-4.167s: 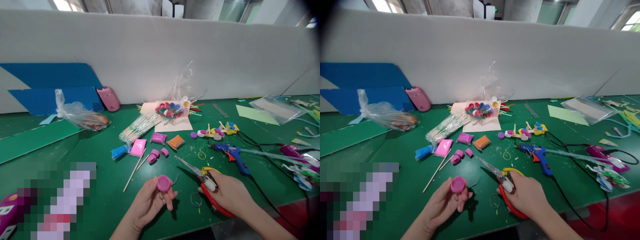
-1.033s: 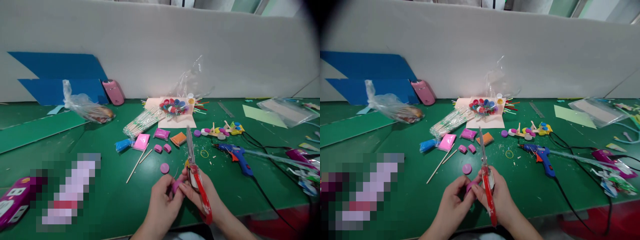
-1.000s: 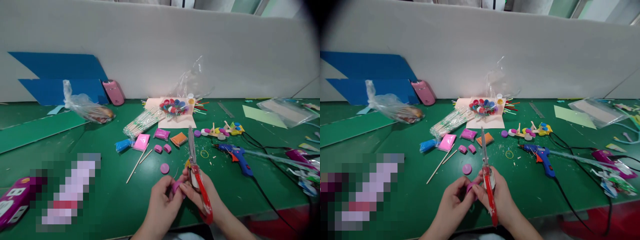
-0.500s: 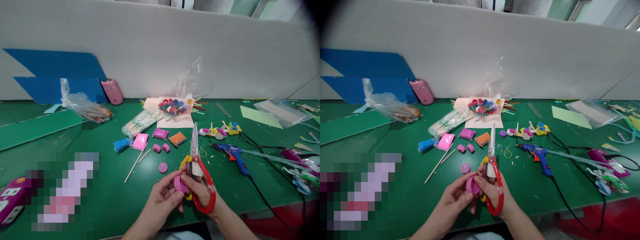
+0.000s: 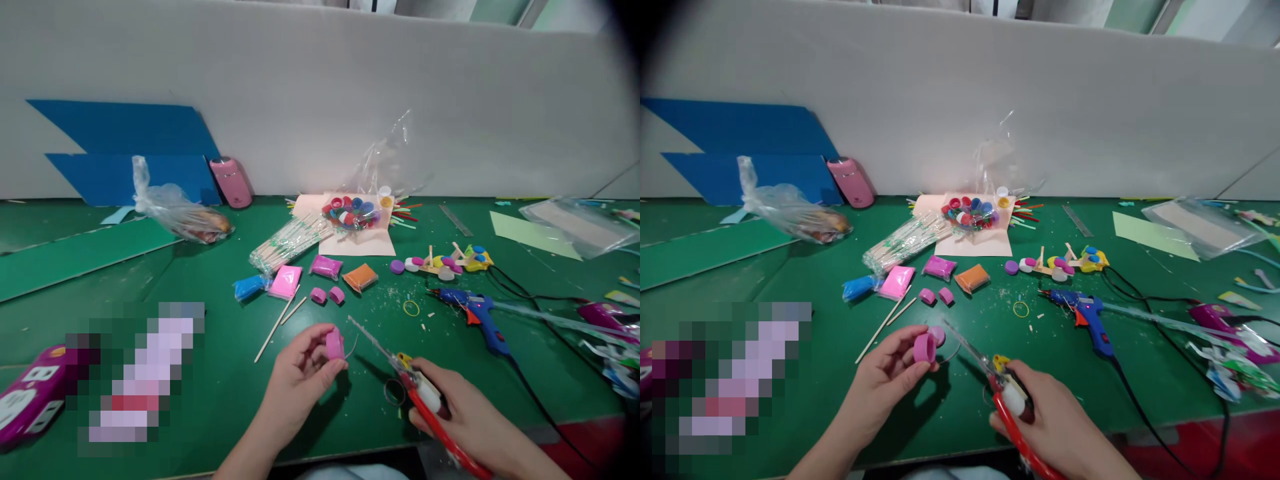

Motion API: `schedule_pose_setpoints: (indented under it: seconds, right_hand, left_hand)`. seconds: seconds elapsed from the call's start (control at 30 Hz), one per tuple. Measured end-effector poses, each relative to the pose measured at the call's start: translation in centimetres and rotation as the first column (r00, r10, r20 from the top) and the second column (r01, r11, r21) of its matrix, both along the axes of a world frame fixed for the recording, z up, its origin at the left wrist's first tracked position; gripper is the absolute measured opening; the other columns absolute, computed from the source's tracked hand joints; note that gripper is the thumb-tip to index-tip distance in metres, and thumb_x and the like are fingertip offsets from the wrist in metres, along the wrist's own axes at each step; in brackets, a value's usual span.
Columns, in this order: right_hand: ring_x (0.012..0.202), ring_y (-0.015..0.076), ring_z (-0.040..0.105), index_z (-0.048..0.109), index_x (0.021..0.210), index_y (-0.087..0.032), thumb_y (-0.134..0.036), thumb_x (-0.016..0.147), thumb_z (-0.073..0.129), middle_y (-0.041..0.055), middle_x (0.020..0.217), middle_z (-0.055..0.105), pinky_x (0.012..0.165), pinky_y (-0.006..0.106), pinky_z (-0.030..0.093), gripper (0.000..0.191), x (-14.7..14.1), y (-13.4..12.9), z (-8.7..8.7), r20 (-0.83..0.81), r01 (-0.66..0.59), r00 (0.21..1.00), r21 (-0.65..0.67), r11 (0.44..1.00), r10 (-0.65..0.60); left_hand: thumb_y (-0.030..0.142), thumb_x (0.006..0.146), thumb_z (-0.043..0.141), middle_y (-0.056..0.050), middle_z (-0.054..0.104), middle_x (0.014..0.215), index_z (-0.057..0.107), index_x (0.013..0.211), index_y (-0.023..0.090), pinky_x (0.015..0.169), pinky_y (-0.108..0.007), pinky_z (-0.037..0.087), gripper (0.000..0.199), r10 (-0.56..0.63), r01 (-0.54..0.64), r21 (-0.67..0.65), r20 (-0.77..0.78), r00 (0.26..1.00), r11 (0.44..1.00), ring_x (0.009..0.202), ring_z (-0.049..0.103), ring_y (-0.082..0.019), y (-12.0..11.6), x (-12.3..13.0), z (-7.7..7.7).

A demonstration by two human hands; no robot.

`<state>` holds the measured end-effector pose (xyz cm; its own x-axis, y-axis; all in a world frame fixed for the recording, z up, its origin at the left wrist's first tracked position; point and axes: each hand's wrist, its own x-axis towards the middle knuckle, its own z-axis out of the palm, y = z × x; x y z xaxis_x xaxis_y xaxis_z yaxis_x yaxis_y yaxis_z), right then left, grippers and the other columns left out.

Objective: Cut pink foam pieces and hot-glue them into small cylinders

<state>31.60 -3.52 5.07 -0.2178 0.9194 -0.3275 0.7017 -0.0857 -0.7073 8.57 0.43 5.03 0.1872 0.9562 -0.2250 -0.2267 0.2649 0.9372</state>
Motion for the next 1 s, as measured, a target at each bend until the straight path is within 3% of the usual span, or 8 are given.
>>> schedule_pose_setpoints:
  seconds: [0.1,0.3,0.6,1.0]
  right_hand:
    - [0.056,0.0130,0.050,0.052,0.086,-0.023,-0.027,0.066,0.058,-0.0039,0.066,0.057,0.050,0.019,0.035,0.021,0.7,-0.8,0.6,0.091,-0.066,0.993,-0.048,0.997,0.070]
    - [0.051,0.0133,0.050,0.056,0.082,-0.024,-0.026,0.065,0.058,-0.0027,0.061,0.058,0.047,0.019,0.034,0.018,0.6,-1.1,1.3,0.045,-0.139,0.988,-0.118,0.983,0.145]
    - [0.056,0.0130,0.050,0.059,0.088,-0.023,-0.024,0.063,0.060,-0.0029,0.065,0.060,0.049,0.018,0.036,0.024,-0.1,-0.9,1.0,-0.109,-0.084,0.992,-0.166,0.983,0.067]
    - [0.057,0.0133,0.050,0.060,0.083,-0.022,-0.031,0.063,0.062,-0.0012,0.069,0.060,0.049,0.017,0.036,0.022,0.0,-1.2,0.4,-0.065,-0.039,0.997,-0.152,0.988,0.030]
  left_hand:
    - [0.017,0.065,0.065,-0.002,0.062,0.088,0.058,0.095,0.021,0.070,-0.023,0.047,0.031,0.001,0.000,0.024,-0.028,1.000,1.000,0.074,0.058,-0.012,0.3,-0.5,-0.2]
    - [0.018,0.071,0.060,-0.002,0.062,0.083,0.056,0.104,0.020,0.068,-0.024,0.045,0.033,-0.101,0.101,0.034,0.004,0.995,0.994,0.067,0.057,-0.011,0.6,-0.8,-0.2]
    - [0.019,0.073,0.058,-0.004,0.059,0.087,0.055,0.109,0.019,0.066,-0.025,0.042,0.036,-0.148,0.148,-0.004,0.035,0.988,0.989,0.068,0.052,-0.011,0.6,-1.0,-0.5]
    - [0.023,0.072,0.058,-0.003,0.057,0.086,0.056,0.109,0.020,0.062,-0.022,0.040,0.037,-0.155,0.155,0.004,-0.040,0.987,0.988,0.070,0.048,-0.012,1.0,-1.1,-0.2]
